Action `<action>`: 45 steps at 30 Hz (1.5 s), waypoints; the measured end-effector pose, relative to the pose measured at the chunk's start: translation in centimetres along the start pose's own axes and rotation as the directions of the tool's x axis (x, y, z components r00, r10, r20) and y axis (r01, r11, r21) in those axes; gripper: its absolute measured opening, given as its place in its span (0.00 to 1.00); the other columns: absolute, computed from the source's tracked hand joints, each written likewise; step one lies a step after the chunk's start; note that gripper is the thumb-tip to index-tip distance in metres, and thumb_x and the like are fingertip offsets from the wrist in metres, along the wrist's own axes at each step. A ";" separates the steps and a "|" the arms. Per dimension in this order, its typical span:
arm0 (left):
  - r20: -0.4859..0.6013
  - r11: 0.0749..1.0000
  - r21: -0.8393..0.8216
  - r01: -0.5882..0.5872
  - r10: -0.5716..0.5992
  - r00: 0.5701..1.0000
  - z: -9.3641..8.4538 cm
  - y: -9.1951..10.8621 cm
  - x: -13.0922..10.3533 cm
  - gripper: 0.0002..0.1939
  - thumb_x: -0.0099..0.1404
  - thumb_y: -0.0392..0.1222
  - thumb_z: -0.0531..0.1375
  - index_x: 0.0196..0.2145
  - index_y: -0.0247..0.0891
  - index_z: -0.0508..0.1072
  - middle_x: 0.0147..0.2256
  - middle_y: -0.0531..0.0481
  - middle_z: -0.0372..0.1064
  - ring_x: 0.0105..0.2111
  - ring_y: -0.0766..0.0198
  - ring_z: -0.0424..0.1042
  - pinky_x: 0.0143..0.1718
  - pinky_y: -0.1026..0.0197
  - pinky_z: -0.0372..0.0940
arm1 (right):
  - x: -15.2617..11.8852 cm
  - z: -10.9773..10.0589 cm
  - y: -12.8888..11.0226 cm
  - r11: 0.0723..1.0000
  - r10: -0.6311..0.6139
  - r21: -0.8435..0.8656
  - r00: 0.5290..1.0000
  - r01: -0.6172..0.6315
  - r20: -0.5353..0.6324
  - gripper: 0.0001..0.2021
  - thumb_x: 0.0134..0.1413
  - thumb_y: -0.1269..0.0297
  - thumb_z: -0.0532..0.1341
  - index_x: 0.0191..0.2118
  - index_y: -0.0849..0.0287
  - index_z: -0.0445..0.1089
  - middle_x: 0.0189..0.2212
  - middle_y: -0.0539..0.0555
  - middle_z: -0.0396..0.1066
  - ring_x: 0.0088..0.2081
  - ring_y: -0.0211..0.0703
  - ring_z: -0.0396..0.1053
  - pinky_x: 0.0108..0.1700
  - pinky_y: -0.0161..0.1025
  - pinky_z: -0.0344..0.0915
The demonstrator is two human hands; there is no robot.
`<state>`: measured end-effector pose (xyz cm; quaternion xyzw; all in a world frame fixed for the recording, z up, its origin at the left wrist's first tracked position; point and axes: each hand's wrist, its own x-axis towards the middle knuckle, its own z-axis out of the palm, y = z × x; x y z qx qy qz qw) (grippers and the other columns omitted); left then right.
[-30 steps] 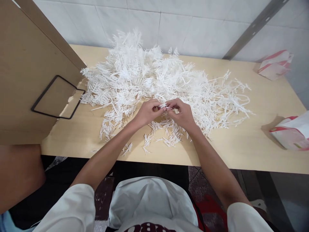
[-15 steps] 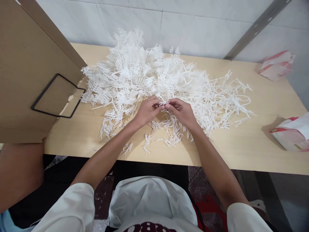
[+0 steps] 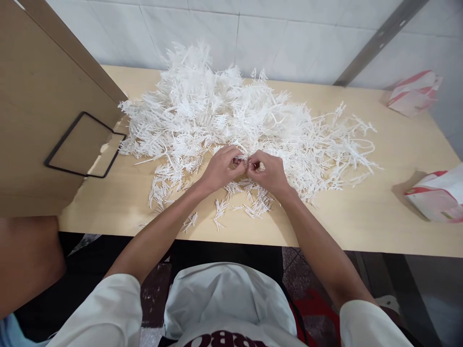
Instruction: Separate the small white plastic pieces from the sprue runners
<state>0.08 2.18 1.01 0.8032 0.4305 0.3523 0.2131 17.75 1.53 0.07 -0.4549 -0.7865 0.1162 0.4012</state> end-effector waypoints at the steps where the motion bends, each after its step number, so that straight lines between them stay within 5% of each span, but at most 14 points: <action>1: -0.021 1.000 0.002 0.012 -0.012 1.000 -0.1 0.0 0.0 0.06 0.60 0.37 0.56 0.26 0.38 0.64 0.28 0.52 0.63 0.30 0.65 0.61 0.34 0.61 0.57 | 0.0 -0.2 0.0 1.000 0.017 0.016 0.999 -0.016 -0.033 0.04 0.46 0.69 0.58 0.25 0.55 0.61 0.22 0.47 0.69 0.24 0.35 0.63 0.29 0.36 0.62; 4: -0.063 0.998 -0.036 0.043 -0.046 0.997 -0.4 0.1 0.1 0.07 0.62 0.41 0.57 0.27 0.38 0.66 0.27 0.52 0.63 0.29 0.66 0.60 0.33 0.61 0.57 | 0.2 -1.0 0.0 0.990 0.093 0.114 0.991 -0.081 -0.096 0.04 0.48 0.71 0.57 0.26 0.54 0.63 0.22 0.46 0.68 0.25 0.36 0.64 0.30 0.37 0.64; 11: 0.028 0.985 -0.162 0.065 -0.061 0.998 -0.4 0.0 0.3 0.11 0.65 0.47 0.59 0.29 0.37 0.73 0.27 0.52 0.66 0.28 0.68 0.62 0.31 0.63 0.57 | 0.6 -1.2 -0.3 0.972 0.081 0.215 0.994 -0.095 0.075 0.10 0.58 0.55 0.61 0.42 0.53 0.73 0.36 0.52 0.75 0.34 0.39 0.71 0.34 0.37 0.67; 16: 0.026 0.985 -0.154 0.073 -0.069 0.997 -0.3 -0.2 0.3 0.10 0.63 0.45 0.60 0.29 0.37 0.74 0.26 0.53 0.65 0.28 0.68 0.63 0.31 0.63 0.57 | 0.7 -0.8 0.2 0.981 0.022 0.190 0.998 -0.033 0.060 0.11 0.60 0.52 0.60 0.38 0.51 0.76 0.34 0.52 0.77 0.36 0.41 0.72 0.36 0.40 0.69; 24: 0.000 0.954 -0.249 0.165 -0.171 0.985 0.1 -0.3 0.2 0.08 0.60 0.45 0.62 0.31 0.37 0.74 0.29 0.51 0.70 0.28 0.69 0.63 0.31 0.64 0.58 | 0.5 -1.1 0.5 0.997 -0.022 0.076 0.998 0.017 0.054 0.06 0.57 0.61 0.61 0.37 0.53 0.75 0.32 0.51 0.77 0.29 0.38 0.71 0.34 0.38 0.70; 30: 0.057 0.972 -0.216 0.089 -0.079 0.995 0.3 0.4 0.1 0.05 0.59 0.39 0.60 0.26 0.37 0.69 0.26 0.53 0.64 0.28 0.68 0.62 0.31 0.63 0.57 | 0.0 -0.8 0.6 1.000 -0.011 0.003 1.000 0.011 -0.007 0.06 0.47 0.68 0.60 0.33 0.54 0.72 0.24 0.46 0.74 0.25 0.37 0.71 0.31 0.35 0.67; 39: 0.112 0.967 -0.240 0.089 -0.063 0.992 0.1 0.1 0.4 0.02 0.55 0.34 0.56 0.25 0.38 0.66 0.26 0.54 0.62 0.28 0.67 0.60 0.33 0.62 0.56 | 0.0 0.0 -0.3 0.979 -0.067 -0.196 0.997 0.060 -0.030 0.10 0.47 0.73 0.55 0.29 0.55 0.73 0.20 0.47 0.69 0.23 0.35 0.63 0.26 0.35 0.55; 45: 0.064 0.953 -0.277 0.127 -0.114 0.991 0.2 0.6 0.2 0.08 0.57 0.36 0.58 0.23 0.38 0.61 0.24 0.56 0.58 0.26 0.69 0.57 0.29 0.64 0.53 | 0.1 -0.6 0.5 0.997 -0.042 -0.065 0.996 0.037 -0.081 0.09 0.48 0.73 0.55 0.27 0.56 0.71 0.23 0.49 0.71 0.24 0.35 0.64 0.29 0.35 0.60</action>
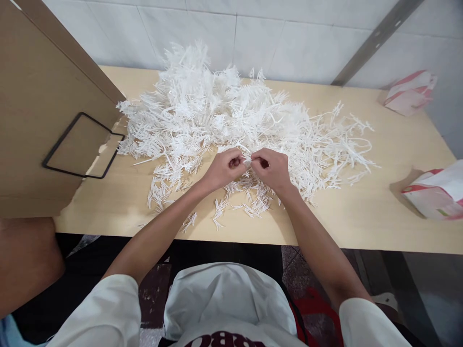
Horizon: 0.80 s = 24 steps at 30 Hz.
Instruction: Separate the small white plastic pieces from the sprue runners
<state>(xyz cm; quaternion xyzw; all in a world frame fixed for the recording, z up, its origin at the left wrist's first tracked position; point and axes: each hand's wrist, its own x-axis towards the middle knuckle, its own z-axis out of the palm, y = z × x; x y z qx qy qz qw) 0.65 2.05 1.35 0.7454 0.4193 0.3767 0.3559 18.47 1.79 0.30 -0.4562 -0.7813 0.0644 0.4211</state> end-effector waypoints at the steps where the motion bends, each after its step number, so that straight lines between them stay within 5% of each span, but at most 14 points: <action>1: -0.020 0.999 -0.019 0.027 -0.027 0.999 -0.1 0.0 0.0 0.08 0.58 0.38 0.58 0.24 0.37 0.62 0.24 0.56 0.59 0.26 0.70 0.57 0.29 0.64 0.53 | 0.0 -0.2 0.0 0.999 0.001 0.032 1.000 -0.001 0.011 0.08 0.48 0.73 0.55 0.27 0.56 0.71 0.23 0.48 0.71 0.24 0.35 0.64 0.29 0.35 0.60; 9: -0.013 0.999 0.044 -0.032 0.032 0.999 -0.6 -0.6 0.2 0.17 0.65 0.49 0.58 0.24 0.36 0.65 0.24 0.54 0.60 0.25 0.69 0.59 0.28 0.63 0.53 | 0.4 -0.6 -0.4 0.989 0.030 0.141 0.986 -0.053 0.165 0.13 0.62 0.57 0.57 0.49 0.52 0.72 0.32 0.50 0.73 0.29 0.37 0.67 0.34 0.36 0.66; 20: 0.076 0.901 0.391 -0.190 0.174 0.982 -0.2 -1.7 0.1 0.05 0.65 0.36 0.58 0.30 0.37 0.68 0.29 0.51 0.64 0.34 0.62 0.63 0.38 0.59 0.58 | 0.3 -0.1 0.7 0.997 -0.059 0.068 0.978 0.046 0.202 0.08 0.62 0.58 0.59 0.43 0.53 0.72 0.31 0.49 0.71 0.31 0.36 0.67 0.35 0.36 0.64; 24: 0.073 0.935 0.296 -0.197 0.183 0.980 -0.1 -1.8 0.2 0.08 0.67 0.38 0.56 0.29 0.37 0.70 0.28 0.51 0.63 0.32 0.63 0.63 0.36 0.60 0.58 | 0.1 0.3 0.5 0.995 0.046 0.073 0.973 -0.064 0.226 0.04 0.62 0.63 0.57 0.39 0.55 0.67 0.32 0.50 0.70 0.31 0.37 0.65 0.35 0.37 0.62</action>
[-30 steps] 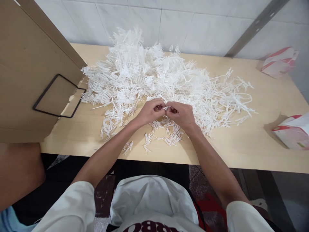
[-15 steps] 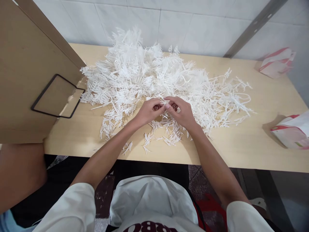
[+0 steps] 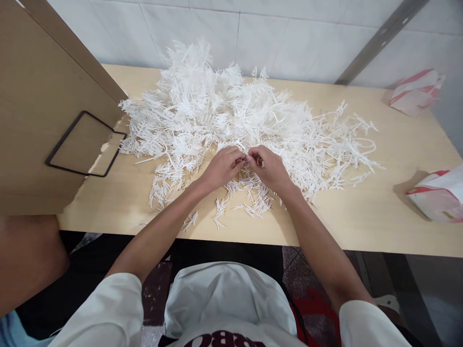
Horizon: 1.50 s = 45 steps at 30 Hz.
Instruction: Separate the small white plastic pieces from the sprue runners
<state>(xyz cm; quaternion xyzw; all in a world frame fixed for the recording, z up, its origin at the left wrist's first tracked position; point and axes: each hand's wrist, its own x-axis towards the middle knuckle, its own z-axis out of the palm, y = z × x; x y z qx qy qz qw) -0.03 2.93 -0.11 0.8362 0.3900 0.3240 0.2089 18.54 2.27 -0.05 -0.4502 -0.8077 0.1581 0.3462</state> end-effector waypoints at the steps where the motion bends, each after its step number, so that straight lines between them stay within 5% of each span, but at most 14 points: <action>1: -0.011 0.999 -0.052 -0.004 0.003 1.000 -0.1 0.0 0.0 0.09 0.68 0.40 0.56 0.29 0.37 0.71 0.27 0.52 0.63 0.31 0.64 0.63 0.34 0.61 0.58 | 0.0 0.0 -0.1 0.999 0.019 0.032 1.000 -0.019 -0.004 0.03 0.62 0.63 0.57 0.38 0.55 0.66 0.31 0.49 0.69 0.31 0.36 0.65 0.34 0.37 0.62; 5: -0.045 0.967 -0.255 -0.025 0.014 0.999 -0.7 0.2 0.2 0.12 0.67 0.47 0.58 0.31 0.38 0.74 0.27 0.52 0.65 0.29 0.66 0.64 0.32 0.62 0.57 | -0.1 0.1 -0.3 0.938 0.100 0.333 0.995 -0.094 0.001 0.06 0.63 0.59 0.57 0.37 0.54 0.61 0.27 0.46 0.66 0.27 0.35 0.65 0.31 0.37 0.63; 8: -0.084 0.917 -0.399 -0.029 -0.005 0.996 -1.2 0.4 0.3 0.14 0.64 0.51 0.61 0.30 0.38 0.75 0.28 0.51 0.68 0.30 0.66 0.65 0.33 0.62 0.58 | 0.2 0.2 -0.6 0.733 0.182 0.666 0.983 -0.143 0.011 0.10 0.63 0.52 0.56 0.38 0.52 0.58 0.25 0.44 0.66 0.24 0.33 0.65 0.27 0.35 0.65; 11: -0.111 0.866 -0.499 0.008 -0.074 0.991 -1.3 0.5 0.2 0.13 0.62 0.52 0.63 0.30 0.39 0.75 0.29 0.52 0.68 0.30 0.67 0.65 0.33 0.62 0.58 | 0.5 0.3 -0.8 0.611 0.254 0.780 0.967 -0.138 -0.029 0.12 0.60 0.50 0.59 0.38 0.51 0.58 0.25 0.43 0.66 0.23 0.32 0.66 0.25 0.34 0.66; 17: -0.257 0.734 -0.678 0.030 -0.275 0.926 -1.0 0.1 0.2 0.13 0.66 0.52 0.60 0.31 0.40 0.71 0.28 0.53 0.65 0.30 0.68 0.63 0.35 0.62 0.58 | 0.5 -0.2 -0.4 0.749 0.321 0.659 0.907 -0.066 -0.273 0.09 0.59 0.55 0.61 0.44 0.49 0.69 0.33 0.48 0.72 0.32 0.35 0.71 0.30 0.34 0.68; 21: -0.279 0.687 -0.727 0.016 -0.316 0.907 -1.3 0.0 0.3 0.17 0.69 0.53 0.55 0.28 0.39 0.66 0.30 0.51 0.67 0.33 0.67 0.66 0.39 0.61 0.61 | 0.2 -1.1 0.0 0.874 0.255 0.486 0.863 -0.013 -0.435 0.10 0.61 0.55 0.58 0.38 0.51 0.73 0.38 0.51 0.72 0.39 0.40 0.71 0.35 0.39 0.70; 28: -0.164 0.785 -0.611 0.101 -0.250 0.954 -1.4 0.4 0.0 0.15 0.68 0.52 0.56 0.29 0.40 0.68 0.30 0.50 0.68 0.33 0.65 0.66 0.39 0.59 0.63 | 0.1 -0.7 -0.9 0.992 0.057 0.125 0.980 -0.033 -0.191 0.15 0.58 0.48 0.60 0.38 0.54 0.73 0.34 0.52 0.75 0.36 0.42 0.70 0.42 0.44 0.68; 34: -0.135 0.913 -0.376 0.156 -0.220 0.966 -1.3 1.1 0.0 0.18 0.65 0.51 0.60 0.23 0.38 0.61 0.23 0.55 0.60 0.26 0.70 0.60 0.32 0.62 0.59 | 0.4 -0.7 -1.0 0.927 0.251 0.351 0.917 -0.135 -0.311 0.16 0.64 0.47 0.52 0.40 0.53 0.68 0.28 0.48 0.71 0.29 0.35 0.69 0.32 0.35 0.66; 37: -0.021 0.876 -0.460 0.147 -0.177 0.984 -0.8 1.2 0.0 0.15 0.60 0.50 0.64 0.30 0.38 0.64 0.29 0.54 0.66 0.29 0.71 0.64 0.34 0.64 0.63 | 0.5 -0.9 -0.3 0.885 0.312 0.441 0.893 -0.149 -0.325 0.18 0.64 0.44 0.52 0.41 0.53 0.68 0.25 0.48 0.68 0.26 0.34 0.67 0.27 0.34 0.64; 45: 0.152 0.826 -0.533 0.181 -0.117 0.981 -0.4 0.5 -0.2 0.23 0.59 0.42 0.66 0.50 0.43 0.64 0.38 0.51 0.69 0.31 0.71 0.70 0.34 0.65 0.66 | 0.8 -1.5 0.2 0.901 0.222 0.427 0.930 -0.080 -0.293 0.24 0.65 0.42 0.45 0.59 0.46 0.60 0.38 0.54 0.74 0.30 0.38 0.72 0.30 0.39 0.68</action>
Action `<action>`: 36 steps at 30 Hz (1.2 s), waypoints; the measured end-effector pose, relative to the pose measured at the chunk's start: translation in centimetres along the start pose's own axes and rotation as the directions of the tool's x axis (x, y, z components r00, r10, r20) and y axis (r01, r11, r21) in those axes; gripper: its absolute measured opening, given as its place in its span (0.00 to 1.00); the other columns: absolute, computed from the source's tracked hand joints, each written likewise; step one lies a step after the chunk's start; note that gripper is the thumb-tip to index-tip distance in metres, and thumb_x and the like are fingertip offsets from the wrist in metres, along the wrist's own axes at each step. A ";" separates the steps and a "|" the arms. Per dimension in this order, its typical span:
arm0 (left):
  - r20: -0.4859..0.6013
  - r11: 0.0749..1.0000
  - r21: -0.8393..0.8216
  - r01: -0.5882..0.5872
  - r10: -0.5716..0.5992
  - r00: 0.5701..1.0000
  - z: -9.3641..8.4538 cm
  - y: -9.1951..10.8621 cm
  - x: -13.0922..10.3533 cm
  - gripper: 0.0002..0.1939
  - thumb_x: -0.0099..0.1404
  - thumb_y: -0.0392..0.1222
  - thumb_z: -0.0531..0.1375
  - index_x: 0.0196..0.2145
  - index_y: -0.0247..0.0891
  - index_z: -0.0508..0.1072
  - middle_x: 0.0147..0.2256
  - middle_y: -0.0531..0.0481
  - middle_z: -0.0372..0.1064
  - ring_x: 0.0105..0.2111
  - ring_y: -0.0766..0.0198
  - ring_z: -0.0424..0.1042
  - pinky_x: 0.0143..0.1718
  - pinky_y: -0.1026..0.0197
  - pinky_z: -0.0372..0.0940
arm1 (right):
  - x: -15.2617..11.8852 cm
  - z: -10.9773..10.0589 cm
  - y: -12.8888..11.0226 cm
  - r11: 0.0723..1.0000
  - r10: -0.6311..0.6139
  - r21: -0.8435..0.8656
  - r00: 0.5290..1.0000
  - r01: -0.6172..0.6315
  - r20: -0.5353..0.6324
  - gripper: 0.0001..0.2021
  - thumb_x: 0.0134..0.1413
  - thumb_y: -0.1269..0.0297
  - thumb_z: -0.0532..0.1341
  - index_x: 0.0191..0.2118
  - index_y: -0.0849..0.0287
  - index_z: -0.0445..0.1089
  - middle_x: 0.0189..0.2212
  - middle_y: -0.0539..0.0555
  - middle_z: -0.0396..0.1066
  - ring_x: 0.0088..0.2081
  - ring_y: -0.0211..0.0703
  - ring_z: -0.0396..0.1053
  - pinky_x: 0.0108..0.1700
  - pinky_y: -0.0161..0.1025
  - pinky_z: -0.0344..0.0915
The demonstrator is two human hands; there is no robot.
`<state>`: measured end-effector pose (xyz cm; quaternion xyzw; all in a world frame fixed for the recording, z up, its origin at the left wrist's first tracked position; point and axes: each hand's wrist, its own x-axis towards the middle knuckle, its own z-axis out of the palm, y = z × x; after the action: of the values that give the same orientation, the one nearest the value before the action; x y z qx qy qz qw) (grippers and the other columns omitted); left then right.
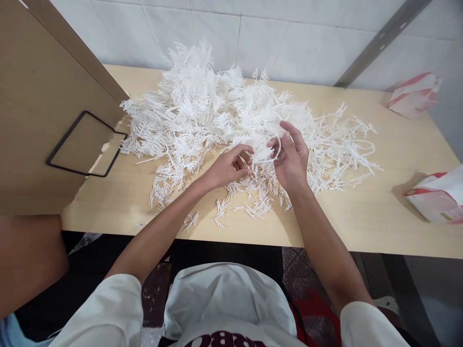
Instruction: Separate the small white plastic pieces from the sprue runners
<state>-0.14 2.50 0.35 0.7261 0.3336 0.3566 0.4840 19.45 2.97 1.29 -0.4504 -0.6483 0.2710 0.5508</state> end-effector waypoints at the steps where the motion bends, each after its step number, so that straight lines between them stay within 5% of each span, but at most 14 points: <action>1: 0.003 1.000 0.014 -0.005 0.005 1.000 0.0 -0.1 0.0 0.26 0.58 0.42 0.66 0.52 0.44 0.63 0.41 0.50 0.69 0.32 0.70 0.70 0.35 0.64 0.67 | 0.0 -0.1 -0.2 1.000 -0.022 -0.020 1.000 0.022 0.019 0.25 0.65 0.41 0.45 0.61 0.45 0.58 0.42 0.55 0.74 0.32 0.39 0.73 0.31 0.41 0.69; 7: -0.006 0.980 0.153 -0.130 0.133 0.991 0.7 -0.3 -0.3 0.44 0.52 0.49 0.71 0.62 0.49 0.57 0.59 0.43 0.60 0.37 0.67 0.69 0.39 0.61 0.68 | -0.1 -0.3 -0.2 0.990 -0.130 -0.048 0.988 0.134 0.081 0.28 0.63 0.41 0.48 0.64 0.44 0.54 0.52 0.58 0.70 0.46 0.49 0.74 0.41 0.49 0.73; 14: -0.320 0.983 0.177 -0.049 0.104 0.942 0.3 0.6 -0.2 0.18 0.67 0.53 0.58 0.50 0.42 0.66 0.36 0.50 0.71 0.31 0.68 0.67 0.35 0.62 0.64 | -0.8 0.4 -0.9 0.950 -0.221 -0.176 0.955 0.257 0.200 0.21 0.58 0.47 0.60 0.55 0.45 0.66 0.58 0.56 0.65 0.60 0.53 0.64 0.48 0.50 0.72; 18: -0.404 0.999 0.025 -0.020 0.028 0.914 -0.2 0.6 0.0 0.18 0.64 0.58 0.60 0.37 0.40 0.67 0.29 0.53 0.68 0.28 0.68 0.67 0.32 0.62 0.63 | -1.1 0.7 -0.5 0.943 -0.225 -0.233 0.970 0.240 0.089 0.14 0.62 0.52 0.58 0.51 0.46 0.70 0.50 0.55 0.71 0.49 0.47 0.71 0.42 0.45 0.72; 21: -0.420 1.000 -0.005 0.000 -0.002 0.908 -0.3 0.4 0.2 0.21 0.61 0.60 0.61 0.29 0.40 0.63 0.27 0.54 0.63 0.28 0.68 0.65 0.31 0.63 0.62 | -1.3 0.8 -0.2 0.961 -0.157 -0.233 0.987 0.148 -0.017 0.19 0.62 0.50 0.57 0.56 0.45 0.64 0.43 0.53 0.73 0.38 0.42 0.71 0.39 0.44 0.70; 23: -0.436 1.000 -0.028 -0.008 -0.005 0.900 -0.3 0.2 0.4 0.22 0.62 0.62 0.59 0.29 0.40 0.61 0.27 0.53 0.61 0.29 0.68 0.64 0.30 0.63 0.62 | -1.3 0.8 -0.2 0.964 -0.114 -0.245 0.993 0.102 -0.034 0.21 0.61 0.49 0.58 0.57 0.46 0.63 0.36 0.50 0.73 0.31 0.40 0.69 0.36 0.42 0.69; 27: -0.462 0.997 -0.065 -0.030 -0.004 0.887 -0.2 -0.2 0.7 0.22 0.66 0.64 0.54 0.31 0.41 0.60 0.28 0.53 0.59 0.32 0.68 0.65 0.34 0.63 0.64 | -1.1 0.9 -0.2 0.940 -0.099 -0.329 0.995 0.089 -0.014 0.14 0.57 0.48 0.62 0.43 0.51 0.72 0.25 0.47 0.68 0.26 0.37 0.65 0.33 0.39 0.66; 32: -0.423 0.996 -0.087 -0.007 -0.031 0.906 -0.5 0.4 0.6 0.21 0.62 0.61 0.60 0.31 0.41 0.62 0.26 0.56 0.59 0.27 0.70 0.61 0.29 0.65 0.61 | -1.0 0.6 -0.8 0.924 -0.166 -0.371 0.973 0.096 -0.161 0.14 0.61 0.49 0.57 0.45 0.50 0.71 0.27 0.48 0.67 0.30 0.40 0.66 0.39 0.43 0.67; 36: -0.097 0.989 -0.134 0.070 -0.083 0.992 -0.7 1.8 0.1 0.20 0.57 0.57 0.66 0.30 0.38 0.68 0.25 0.55 0.62 0.26 0.71 0.61 0.27 0.65 0.58 | -0.9 0.4 -1.0 0.944 -0.172 -0.306 0.975 0.121 -0.143 0.16 0.67 0.51 0.48 0.48 0.50 0.69 0.36 0.53 0.69 0.39 0.44 0.69 0.44 0.46 0.67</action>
<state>-0.42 2.33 2.30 0.6605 0.3615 0.3955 0.5259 18.81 1.80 1.61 -0.4993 -0.6646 0.0904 0.5486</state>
